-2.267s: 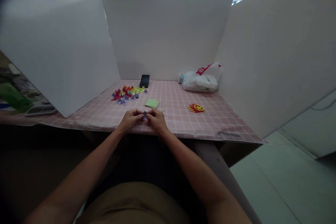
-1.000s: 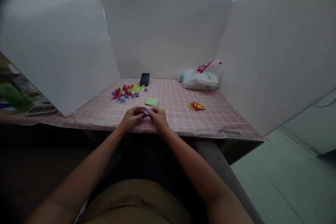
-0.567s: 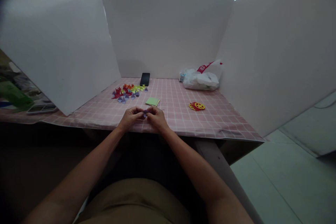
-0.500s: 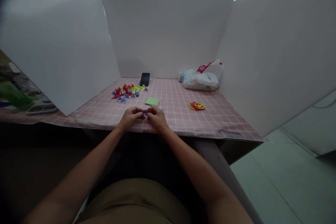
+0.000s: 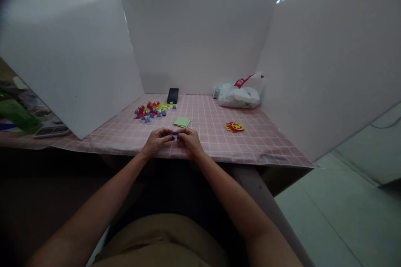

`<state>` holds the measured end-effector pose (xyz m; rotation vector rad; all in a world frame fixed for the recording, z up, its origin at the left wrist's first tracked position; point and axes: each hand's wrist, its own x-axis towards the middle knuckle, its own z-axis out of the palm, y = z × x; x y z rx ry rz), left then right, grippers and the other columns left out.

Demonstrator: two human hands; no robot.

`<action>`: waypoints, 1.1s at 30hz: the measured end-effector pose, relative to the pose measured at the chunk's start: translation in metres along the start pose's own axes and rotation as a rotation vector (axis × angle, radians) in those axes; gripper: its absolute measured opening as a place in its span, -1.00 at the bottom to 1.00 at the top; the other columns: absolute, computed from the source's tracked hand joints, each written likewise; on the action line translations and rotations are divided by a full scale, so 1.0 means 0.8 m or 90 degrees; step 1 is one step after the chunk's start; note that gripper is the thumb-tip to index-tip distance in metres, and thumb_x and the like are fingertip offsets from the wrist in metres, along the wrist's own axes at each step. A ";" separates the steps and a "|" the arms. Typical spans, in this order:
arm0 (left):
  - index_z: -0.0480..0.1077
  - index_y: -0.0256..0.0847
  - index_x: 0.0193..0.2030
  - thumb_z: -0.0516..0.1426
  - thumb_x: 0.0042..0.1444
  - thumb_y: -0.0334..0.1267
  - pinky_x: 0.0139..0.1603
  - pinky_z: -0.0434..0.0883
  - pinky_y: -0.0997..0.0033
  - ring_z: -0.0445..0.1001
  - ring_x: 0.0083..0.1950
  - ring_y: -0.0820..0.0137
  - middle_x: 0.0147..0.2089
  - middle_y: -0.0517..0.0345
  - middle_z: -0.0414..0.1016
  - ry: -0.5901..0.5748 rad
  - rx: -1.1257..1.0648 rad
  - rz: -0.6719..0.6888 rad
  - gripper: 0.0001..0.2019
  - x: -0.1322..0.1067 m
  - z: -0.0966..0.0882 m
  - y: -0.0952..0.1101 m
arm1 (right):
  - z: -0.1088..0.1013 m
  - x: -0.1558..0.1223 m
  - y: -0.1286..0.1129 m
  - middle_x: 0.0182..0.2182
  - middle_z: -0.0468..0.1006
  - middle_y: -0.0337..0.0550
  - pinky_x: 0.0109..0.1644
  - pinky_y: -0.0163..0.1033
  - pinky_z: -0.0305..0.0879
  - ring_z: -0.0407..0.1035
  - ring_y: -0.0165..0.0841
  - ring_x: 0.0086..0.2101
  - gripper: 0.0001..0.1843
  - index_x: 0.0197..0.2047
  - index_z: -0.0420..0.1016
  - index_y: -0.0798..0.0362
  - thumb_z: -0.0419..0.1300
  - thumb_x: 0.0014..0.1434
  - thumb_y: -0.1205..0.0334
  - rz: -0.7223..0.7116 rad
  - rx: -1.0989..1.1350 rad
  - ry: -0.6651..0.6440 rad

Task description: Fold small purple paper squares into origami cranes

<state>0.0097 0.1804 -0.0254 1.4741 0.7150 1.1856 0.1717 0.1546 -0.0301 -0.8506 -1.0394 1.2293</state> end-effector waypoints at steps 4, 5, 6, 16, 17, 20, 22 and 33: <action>0.52 -0.27 -0.30 0.34 -0.08 -0.22 -0.15 0.49 0.32 0.52 -0.35 0.44 -0.35 0.15 0.58 0.034 -0.012 -0.007 -0.79 0.001 0.002 -0.006 | 0.001 0.000 -0.001 -0.54 0.48 -0.28 -0.41 -0.30 0.28 0.30 -0.46 -0.55 -0.83 -0.36 0.50 0.06 0.30 -0.10 0.24 0.005 -0.010 -0.032; 0.51 -0.28 -0.30 0.33 -0.06 -0.20 -0.17 0.49 0.32 0.53 -0.36 0.44 -0.36 0.15 0.57 0.043 -0.016 -0.011 -0.77 0.001 0.002 -0.007 | 0.002 -0.001 -0.002 -0.51 0.50 -0.26 -0.40 -0.29 0.30 0.32 -0.45 -0.53 -0.82 -0.35 0.51 0.06 0.31 -0.09 0.22 0.004 -0.017 -0.041; 0.50 -0.29 -0.30 0.33 -0.06 -0.18 -0.17 0.50 0.32 0.53 -0.37 0.44 -0.37 0.15 0.57 0.052 -0.018 -0.014 -0.76 0.001 0.001 -0.008 | 0.003 -0.002 -0.002 -0.48 0.52 -0.24 -0.38 -0.29 0.31 0.34 -0.44 -0.51 -0.80 -0.33 0.51 0.06 0.32 -0.08 0.19 0.001 -0.025 -0.049; 0.50 -0.27 -0.33 0.34 -0.09 -0.09 -0.36 0.48 0.41 0.47 -0.46 0.47 -0.44 0.19 0.52 0.057 0.041 -0.025 -0.71 -0.001 0.001 -0.003 | 0.009 -0.004 -0.001 -0.58 0.40 -0.29 -0.47 -0.32 0.18 0.23 -0.45 -0.56 -0.87 -0.42 0.46 0.05 0.29 -0.04 0.19 -0.066 -0.132 -0.006; 0.51 -0.27 -0.34 0.34 -0.07 -0.10 -0.41 0.45 0.44 0.44 -0.49 0.48 -0.45 0.20 0.50 0.060 0.054 -0.021 -0.72 -0.001 0.002 -0.002 | 0.009 -0.004 -0.001 -0.59 0.39 -0.30 -0.48 -0.32 0.17 0.22 -0.45 -0.56 -0.87 -0.43 0.47 0.05 0.29 -0.04 0.18 -0.073 -0.140 -0.001; 0.53 -0.27 -0.35 0.32 -0.06 -0.12 -0.51 0.35 0.50 0.37 -0.52 0.51 -0.43 0.21 0.48 0.074 0.090 -0.003 -0.76 -0.002 0.002 0.000 | 0.009 -0.003 0.000 -0.58 0.38 -0.29 -0.50 -0.32 0.13 0.19 -0.45 -0.58 -0.83 -0.44 0.47 0.05 0.28 -0.02 0.13 -0.093 -0.165 0.020; 0.53 -0.26 -0.37 0.31 -0.05 -0.12 -0.49 0.35 0.49 0.39 -0.48 0.50 -0.38 0.19 0.49 0.082 0.108 0.011 -0.77 -0.002 0.001 0.002 | 0.009 -0.002 0.001 -0.55 0.41 -0.26 -0.48 -0.31 0.14 0.21 -0.43 -0.56 -0.81 -0.44 0.47 0.05 0.28 -0.02 0.10 -0.108 -0.184 0.033; 0.45 -0.25 -0.47 0.25 0.02 -0.09 -0.43 0.29 0.47 0.35 -0.52 0.48 -0.55 0.23 0.43 0.037 0.145 0.002 -0.75 -0.001 -0.003 0.000 | 0.009 -0.003 0.002 -0.66 0.35 -0.32 -0.48 -0.29 0.18 0.24 -0.43 -0.61 -0.76 -0.50 0.34 0.01 0.16 0.11 0.07 -0.122 -0.248 0.010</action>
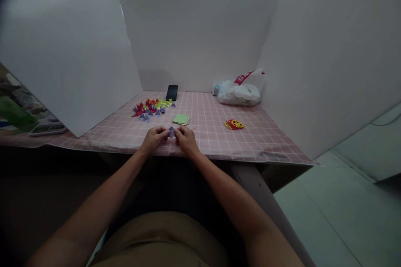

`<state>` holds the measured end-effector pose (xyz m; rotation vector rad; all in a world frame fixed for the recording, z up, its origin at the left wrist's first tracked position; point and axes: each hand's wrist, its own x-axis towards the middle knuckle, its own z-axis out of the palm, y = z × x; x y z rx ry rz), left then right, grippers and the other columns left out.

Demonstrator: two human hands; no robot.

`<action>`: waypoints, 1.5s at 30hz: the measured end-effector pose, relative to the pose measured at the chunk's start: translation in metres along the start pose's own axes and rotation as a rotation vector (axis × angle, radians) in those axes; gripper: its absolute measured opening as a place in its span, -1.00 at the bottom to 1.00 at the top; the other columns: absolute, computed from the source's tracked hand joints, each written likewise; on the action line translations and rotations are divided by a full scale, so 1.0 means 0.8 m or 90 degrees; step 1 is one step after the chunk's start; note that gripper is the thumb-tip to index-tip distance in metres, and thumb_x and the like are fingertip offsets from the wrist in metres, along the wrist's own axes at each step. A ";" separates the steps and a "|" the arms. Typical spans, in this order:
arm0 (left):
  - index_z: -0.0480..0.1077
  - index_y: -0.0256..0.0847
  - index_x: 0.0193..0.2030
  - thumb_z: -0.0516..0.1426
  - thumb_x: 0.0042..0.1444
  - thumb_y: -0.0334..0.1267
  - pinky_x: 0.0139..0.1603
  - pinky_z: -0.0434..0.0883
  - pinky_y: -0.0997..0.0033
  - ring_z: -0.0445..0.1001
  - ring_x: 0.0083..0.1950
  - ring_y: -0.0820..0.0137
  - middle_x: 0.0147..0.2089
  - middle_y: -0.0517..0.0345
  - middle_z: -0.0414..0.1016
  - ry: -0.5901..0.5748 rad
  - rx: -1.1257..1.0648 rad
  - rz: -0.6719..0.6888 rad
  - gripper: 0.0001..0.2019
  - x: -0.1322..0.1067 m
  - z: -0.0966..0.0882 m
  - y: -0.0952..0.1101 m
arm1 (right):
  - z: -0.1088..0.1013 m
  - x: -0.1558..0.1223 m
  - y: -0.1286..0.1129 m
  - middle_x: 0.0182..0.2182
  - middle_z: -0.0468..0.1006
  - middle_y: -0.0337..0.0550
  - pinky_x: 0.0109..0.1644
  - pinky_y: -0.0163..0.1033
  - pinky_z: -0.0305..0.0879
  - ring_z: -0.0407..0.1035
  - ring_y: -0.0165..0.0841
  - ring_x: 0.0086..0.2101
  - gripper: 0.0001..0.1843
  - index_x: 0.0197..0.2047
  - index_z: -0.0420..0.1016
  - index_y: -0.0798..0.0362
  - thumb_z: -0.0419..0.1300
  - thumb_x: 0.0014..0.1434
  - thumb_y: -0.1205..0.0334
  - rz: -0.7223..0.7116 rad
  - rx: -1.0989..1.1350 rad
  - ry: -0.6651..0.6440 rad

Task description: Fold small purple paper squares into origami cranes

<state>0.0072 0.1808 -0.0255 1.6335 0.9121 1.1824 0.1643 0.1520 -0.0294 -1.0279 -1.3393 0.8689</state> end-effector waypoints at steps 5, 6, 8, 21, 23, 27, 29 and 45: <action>0.47 -0.25 -0.46 0.29 -0.06 -0.08 -0.45 0.27 0.48 0.33 -0.50 0.48 -0.52 0.21 0.45 -0.065 0.015 -0.011 -0.74 0.002 -0.001 -0.001 | 0.000 -0.001 -0.002 -0.60 0.39 -0.30 -0.48 -0.30 0.22 0.26 -0.42 -0.57 -0.78 -0.49 0.36 0.01 0.24 0.02 0.08 0.008 0.005 -0.027; 0.47 -0.25 -0.47 0.30 -0.07 -0.08 -0.45 0.26 0.49 0.32 -0.51 0.48 -0.53 0.22 0.44 -0.076 0.017 -0.013 -0.75 0.002 -0.001 -0.001 | -0.001 -0.001 -0.002 -0.60 0.38 -0.30 -0.48 -0.31 0.21 0.25 -0.42 -0.56 -0.78 -0.51 0.35 0.02 0.25 0.01 0.10 0.009 0.002 -0.026; 0.46 -0.26 -0.49 0.30 -0.08 -0.10 -0.46 0.25 0.50 0.31 -0.51 0.49 -0.54 0.23 0.42 -0.094 0.019 -0.018 -0.75 0.003 -0.001 0.000 | -0.003 0.000 0.001 -0.61 0.36 -0.30 -0.50 -0.32 0.18 0.24 -0.43 -0.55 -0.77 -0.55 0.33 0.02 0.25 0.00 0.12 0.011 -0.006 -0.020; 0.41 -0.25 -0.48 0.26 -0.03 -0.04 -0.46 0.29 0.47 0.35 -0.55 0.49 -0.55 0.22 0.44 -0.031 -0.018 -0.036 -0.71 0.004 -0.002 -0.005 | -0.002 0.001 0.002 -0.64 0.39 -0.29 -0.59 -0.33 0.16 0.24 -0.45 -0.66 -0.66 -0.50 0.37 0.03 0.24 0.07 -0.06 0.043 0.028 -0.046; 0.43 -0.25 -0.47 0.27 -0.04 -0.04 -0.48 0.28 0.47 0.34 -0.56 0.49 -0.56 0.22 0.44 -0.037 -0.015 -0.037 -0.71 0.004 -0.001 -0.005 | -0.001 0.000 0.003 -0.66 0.38 -0.30 -0.61 -0.34 0.14 0.22 -0.46 -0.67 -0.66 -0.53 0.35 0.03 0.26 0.05 -0.03 0.045 0.021 -0.029; 0.41 -0.25 -0.52 0.28 -0.04 -0.10 -0.51 0.26 0.49 0.32 -0.57 0.51 -0.59 0.24 0.41 -0.036 -0.010 -0.034 -0.74 0.004 -0.001 -0.005 | -0.001 0.001 0.007 -0.67 0.38 -0.28 -0.62 -0.34 0.11 0.22 -0.46 -0.68 -0.64 -0.56 0.33 0.03 0.24 0.09 -0.03 0.045 0.012 -0.002; 0.39 -0.24 -0.52 0.25 -0.02 -0.10 -0.52 0.26 0.50 0.31 -0.58 0.51 -0.58 0.24 0.41 -0.024 -0.015 -0.035 -0.74 0.004 -0.001 -0.006 | -0.002 0.003 0.008 -0.65 0.39 -0.26 -0.64 -0.32 0.13 0.22 -0.46 -0.69 -0.61 -0.53 0.34 0.03 0.16 0.14 -0.09 0.052 0.025 0.005; 0.38 -0.25 -0.51 0.24 0.00 -0.11 -0.53 0.19 0.50 0.24 -0.58 0.52 -0.61 0.30 0.34 -0.051 0.010 -0.007 -0.74 0.001 -0.002 0.000 | -0.002 0.001 -0.001 -0.66 0.39 -0.31 -0.61 -0.35 0.14 0.23 -0.47 -0.67 -0.72 -0.54 0.37 0.05 0.23 0.06 0.05 0.049 0.028 -0.026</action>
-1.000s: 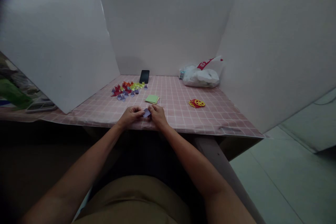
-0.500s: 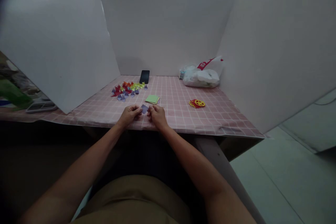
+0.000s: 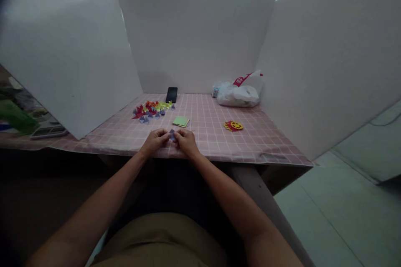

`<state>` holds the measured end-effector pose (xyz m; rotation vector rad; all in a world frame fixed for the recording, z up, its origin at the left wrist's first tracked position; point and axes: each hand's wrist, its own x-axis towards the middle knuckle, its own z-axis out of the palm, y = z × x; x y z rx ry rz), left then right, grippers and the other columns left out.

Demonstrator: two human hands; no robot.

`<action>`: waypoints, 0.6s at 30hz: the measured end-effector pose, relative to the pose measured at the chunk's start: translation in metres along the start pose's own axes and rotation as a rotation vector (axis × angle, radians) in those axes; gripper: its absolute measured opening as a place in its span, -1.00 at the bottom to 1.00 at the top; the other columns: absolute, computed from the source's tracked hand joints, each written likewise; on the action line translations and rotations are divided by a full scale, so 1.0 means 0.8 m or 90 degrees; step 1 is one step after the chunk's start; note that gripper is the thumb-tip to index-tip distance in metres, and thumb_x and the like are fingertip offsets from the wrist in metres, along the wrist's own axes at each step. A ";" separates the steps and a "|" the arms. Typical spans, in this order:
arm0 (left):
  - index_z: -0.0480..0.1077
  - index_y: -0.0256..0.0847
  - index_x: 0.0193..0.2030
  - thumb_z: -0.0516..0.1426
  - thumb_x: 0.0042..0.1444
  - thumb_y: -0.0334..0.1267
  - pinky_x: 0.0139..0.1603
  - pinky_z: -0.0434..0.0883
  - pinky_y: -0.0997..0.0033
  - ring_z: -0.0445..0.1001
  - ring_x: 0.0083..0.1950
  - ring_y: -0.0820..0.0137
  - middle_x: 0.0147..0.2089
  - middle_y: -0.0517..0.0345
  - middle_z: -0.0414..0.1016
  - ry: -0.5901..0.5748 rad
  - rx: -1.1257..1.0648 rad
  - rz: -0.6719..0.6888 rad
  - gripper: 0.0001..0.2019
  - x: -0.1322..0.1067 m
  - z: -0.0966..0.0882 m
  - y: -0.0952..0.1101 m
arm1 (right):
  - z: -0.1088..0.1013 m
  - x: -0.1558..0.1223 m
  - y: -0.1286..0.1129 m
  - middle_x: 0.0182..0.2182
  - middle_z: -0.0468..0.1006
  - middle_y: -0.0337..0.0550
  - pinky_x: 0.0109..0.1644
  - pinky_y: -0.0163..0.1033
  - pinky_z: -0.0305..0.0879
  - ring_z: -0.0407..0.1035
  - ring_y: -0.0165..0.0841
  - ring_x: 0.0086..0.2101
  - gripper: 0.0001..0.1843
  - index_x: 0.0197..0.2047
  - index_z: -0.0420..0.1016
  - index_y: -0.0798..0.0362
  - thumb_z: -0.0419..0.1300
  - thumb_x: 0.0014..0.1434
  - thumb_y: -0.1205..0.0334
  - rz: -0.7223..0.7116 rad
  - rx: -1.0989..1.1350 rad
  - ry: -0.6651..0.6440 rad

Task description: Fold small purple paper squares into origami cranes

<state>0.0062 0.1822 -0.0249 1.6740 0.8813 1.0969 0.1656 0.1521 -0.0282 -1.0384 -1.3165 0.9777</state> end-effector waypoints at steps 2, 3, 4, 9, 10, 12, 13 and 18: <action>0.40 -0.26 -0.47 0.24 0.00 -0.11 -0.49 0.24 0.50 0.29 -0.55 0.51 -0.57 0.28 0.38 0.009 -0.011 0.008 -0.76 0.000 0.000 0.002 | 0.001 0.001 0.000 -0.65 0.40 -0.31 -0.61 -0.36 0.15 0.24 -0.48 -0.67 -0.72 -0.52 0.38 0.05 0.25 0.03 0.04 0.002 0.002 -0.004; 0.41 -0.26 -0.45 0.24 0.00 -0.11 -0.47 0.27 0.50 0.32 -0.53 0.50 -0.54 0.27 0.40 0.014 -0.020 0.010 -0.76 0.000 0.000 0.002 | 0.002 0.001 0.000 -0.65 0.41 -0.32 -0.61 -0.36 0.16 0.24 -0.48 -0.67 -0.72 -0.51 0.37 0.05 0.26 0.02 0.04 0.004 0.005 -0.007; 0.41 -0.26 -0.42 0.24 0.00 -0.11 -0.44 0.30 0.49 0.36 -0.51 0.50 -0.51 0.26 0.43 0.020 -0.031 0.012 -0.77 0.001 0.001 0.001 | 0.002 0.001 0.000 -0.64 0.41 -0.32 -0.60 -0.37 0.17 0.25 -0.48 -0.67 -0.73 -0.50 0.37 0.05 0.27 0.01 0.04 0.007 0.007 -0.009; 0.40 -0.25 -0.33 0.31 -0.06 -0.13 -0.35 0.43 0.44 0.49 -0.42 0.45 -0.42 0.22 0.50 0.046 -0.083 -0.002 -0.73 0.002 0.004 -0.007 | 0.003 0.000 0.002 -0.66 0.42 -0.32 -0.60 -0.37 0.18 0.27 -0.48 -0.67 -0.76 -0.50 0.35 0.04 0.26 0.04 0.10 0.017 0.016 -0.015; 0.39 -0.25 -0.34 0.31 -0.07 -0.13 -0.36 0.43 0.44 0.49 -0.43 0.45 -0.43 0.23 0.49 0.050 -0.089 -0.007 -0.73 0.001 0.004 -0.008 | 0.002 -0.001 0.002 -0.66 0.42 -0.32 -0.60 -0.37 0.18 0.26 -0.48 -0.67 -0.77 -0.50 0.35 0.04 0.26 0.04 0.11 0.017 0.016 -0.012; 0.38 -0.25 -0.34 0.32 -0.06 -0.13 -0.38 0.44 0.44 0.50 -0.46 0.44 -0.45 0.23 0.49 0.051 -0.102 -0.015 -0.72 0.001 0.004 -0.009 | 0.002 -0.001 0.002 -0.66 0.42 -0.31 -0.61 -0.37 0.18 0.26 -0.48 -0.68 -0.77 -0.51 0.35 0.04 0.24 0.06 0.12 0.017 0.016 -0.007; 0.38 -0.25 -0.33 0.31 -0.06 -0.13 -0.38 0.45 0.43 0.50 -0.46 0.44 -0.45 0.23 0.49 0.049 -0.109 -0.018 -0.72 0.001 0.003 -0.009 | 0.001 -0.001 0.001 -0.66 0.42 -0.31 -0.61 -0.37 0.18 0.26 -0.48 -0.68 -0.77 -0.51 0.35 0.05 0.23 0.08 0.12 0.017 0.017 -0.005; 0.36 -0.23 -0.17 0.29 0.00 -0.13 -0.34 0.47 0.41 0.53 -0.44 0.44 -0.42 0.23 0.52 0.045 -0.135 -0.009 -0.68 0.000 0.000 -0.007 | 0.001 0.001 0.001 -0.64 0.42 -0.30 -0.63 -0.37 0.16 0.25 -0.49 -0.69 -0.76 -0.49 0.35 0.06 0.19 0.12 0.12 0.022 0.039 0.000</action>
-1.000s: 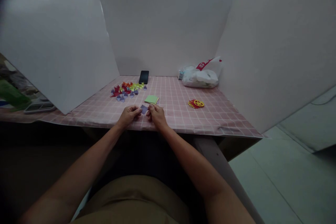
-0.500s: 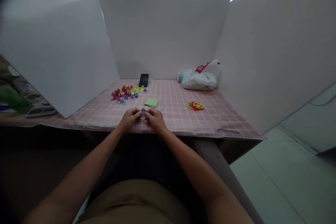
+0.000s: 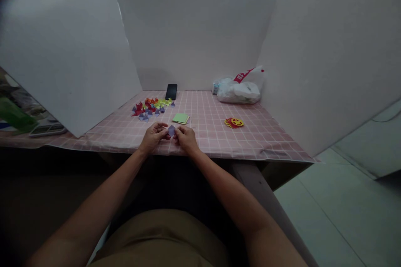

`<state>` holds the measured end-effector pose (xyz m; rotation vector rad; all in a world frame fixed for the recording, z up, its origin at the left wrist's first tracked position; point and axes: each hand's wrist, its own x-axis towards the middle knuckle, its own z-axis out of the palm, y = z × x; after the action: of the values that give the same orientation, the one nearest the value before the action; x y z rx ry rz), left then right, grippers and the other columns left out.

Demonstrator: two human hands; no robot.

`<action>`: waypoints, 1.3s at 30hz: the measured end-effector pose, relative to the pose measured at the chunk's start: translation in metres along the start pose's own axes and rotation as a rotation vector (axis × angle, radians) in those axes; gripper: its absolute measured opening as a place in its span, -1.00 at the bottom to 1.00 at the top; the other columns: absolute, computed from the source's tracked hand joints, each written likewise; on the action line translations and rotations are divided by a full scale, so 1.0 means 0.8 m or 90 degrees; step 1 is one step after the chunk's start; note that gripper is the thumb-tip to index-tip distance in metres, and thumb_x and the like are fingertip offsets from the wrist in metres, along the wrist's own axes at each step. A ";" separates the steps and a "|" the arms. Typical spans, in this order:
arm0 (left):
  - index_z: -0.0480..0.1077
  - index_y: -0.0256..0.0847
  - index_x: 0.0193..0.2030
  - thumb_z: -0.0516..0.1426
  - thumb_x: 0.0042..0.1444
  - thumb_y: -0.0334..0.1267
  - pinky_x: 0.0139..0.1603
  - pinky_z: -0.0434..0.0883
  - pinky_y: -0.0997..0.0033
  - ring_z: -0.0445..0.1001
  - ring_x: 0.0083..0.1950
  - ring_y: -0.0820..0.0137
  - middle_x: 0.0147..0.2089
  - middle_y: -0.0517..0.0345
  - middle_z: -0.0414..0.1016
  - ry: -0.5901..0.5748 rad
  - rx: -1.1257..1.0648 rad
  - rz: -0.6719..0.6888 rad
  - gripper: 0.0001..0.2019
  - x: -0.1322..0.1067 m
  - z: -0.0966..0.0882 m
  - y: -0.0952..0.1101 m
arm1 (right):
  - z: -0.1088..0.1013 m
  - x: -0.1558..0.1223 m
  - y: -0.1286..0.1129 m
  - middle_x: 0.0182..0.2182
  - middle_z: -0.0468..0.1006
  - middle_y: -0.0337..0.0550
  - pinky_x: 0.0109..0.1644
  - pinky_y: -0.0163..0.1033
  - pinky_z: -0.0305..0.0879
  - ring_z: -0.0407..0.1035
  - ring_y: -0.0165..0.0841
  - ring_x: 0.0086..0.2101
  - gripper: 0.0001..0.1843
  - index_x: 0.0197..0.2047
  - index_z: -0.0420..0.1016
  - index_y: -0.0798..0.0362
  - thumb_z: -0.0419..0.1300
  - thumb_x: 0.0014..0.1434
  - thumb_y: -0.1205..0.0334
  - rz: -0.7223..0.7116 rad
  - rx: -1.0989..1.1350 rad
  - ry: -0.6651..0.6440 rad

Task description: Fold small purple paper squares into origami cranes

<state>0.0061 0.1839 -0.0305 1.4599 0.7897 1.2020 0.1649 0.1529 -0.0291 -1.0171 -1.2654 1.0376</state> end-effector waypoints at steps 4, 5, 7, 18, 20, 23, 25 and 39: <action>0.39 -0.23 -0.21 0.30 -0.02 -0.21 -0.30 0.46 0.45 0.52 -0.40 0.48 -0.37 0.24 0.52 0.006 -0.007 0.020 -0.73 0.000 0.001 -0.001 | 0.000 0.001 0.003 -0.62 0.42 -0.32 -0.61 -0.37 0.19 0.26 -0.50 -0.68 -0.81 -0.43 0.39 0.06 0.23 0.09 0.13 0.003 0.028 -0.017; 0.40 -0.24 -0.23 0.31 -0.03 -0.23 -0.29 0.45 0.46 0.51 -0.39 0.49 -0.36 0.23 0.52 0.007 -0.007 0.023 -0.74 0.000 0.002 -0.001 | 0.000 0.001 0.004 -0.62 0.42 -0.32 -0.60 -0.37 0.20 0.25 -0.50 -0.67 -0.81 -0.42 0.39 0.06 0.23 0.08 0.13 0.003 0.034 -0.021; 0.42 -0.24 -0.26 0.32 -0.06 -0.25 -0.29 0.44 0.47 0.50 -0.38 0.49 -0.36 0.23 0.52 0.006 -0.005 0.027 -0.76 0.000 0.003 0.000 | 0.000 0.002 0.005 -0.62 0.43 -0.32 -0.60 -0.37 0.21 0.25 -0.50 -0.67 -0.82 -0.42 0.38 0.06 0.24 0.07 0.14 0.004 0.045 -0.025; 0.54 -0.27 -0.27 0.31 -0.03 -0.19 -0.29 0.44 0.43 0.49 -0.41 0.46 -0.39 0.19 0.56 -0.019 -0.001 0.004 -0.78 0.000 -0.001 0.002 | 0.000 -0.001 0.000 -0.59 0.45 -0.33 -0.58 -0.35 0.22 0.26 -0.47 -0.65 -0.85 -0.34 0.42 0.03 0.26 0.03 0.17 -0.014 0.090 -0.021; 0.56 -0.26 -0.22 0.30 -0.02 -0.20 -0.24 0.46 0.40 0.52 -0.37 0.44 -0.34 0.15 0.59 -0.045 -0.003 -0.006 -0.77 -0.001 -0.001 0.003 | -0.002 0.001 0.002 -0.59 0.45 -0.31 -0.56 -0.35 0.24 0.28 -0.47 -0.64 -0.85 -0.36 0.42 0.04 0.26 0.04 0.15 -0.005 0.100 -0.012; 0.58 -0.24 -0.16 0.31 -0.03 -0.25 -0.17 0.46 0.38 0.54 -0.29 0.41 -0.25 0.11 0.62 -0.078 -0.007 -0.017 -0.74 -0.002 -0.002 0.005 | -0.005 0.003 0.005 -0.61 0.45 -0.32 -0.55 -0.35 0.24 0.29 -0.47 -0.63 -0.82 -0.36 0.42 0.05 0.26 0.04 0.13 0.006 0.116 -0.005; 0.58 -0.23 -0.15 0.30 -0.04 -0.28 -0.15 0.46 0.38 0.54 -0.25 0.41 -0.22 0.09 0.62 -0.089 -0.010 -0.019 -0.74 -0.002 -0.002 0.005 | -0.005 0.004 0.007 -0.61 0.46 -0.32 -0.55 -0.35 0.24 0.28 -0.47 -0.63 -0.82 -0.37 0.42 0.04 0.27 0.04 0.12 0.009 0.123 -0.003; 0.57 -0.25 -0.21 0.28 -0.01 -0.25 -0.18 0.47 0.37 0.53 -0.31 0.42 -0.29 0.11 0.60 -0.076 -0.018 -0.023 -0.79 -0.001 -0.001 0.007 | -0.003 0.002 0.003 -0.60 0.44 -0.33 -0.53 -0.35 0.23 0.27 -0.48 -0.62 -0.83 -0.37 0.42 0.04 0.27 0.03 0.13 0.027 0.112 -0.003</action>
<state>0.0046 0.1818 -0.0251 1.4748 0.7121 1.0844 0.1671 0.1553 -0.0311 -0.9111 -1.1381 1.1632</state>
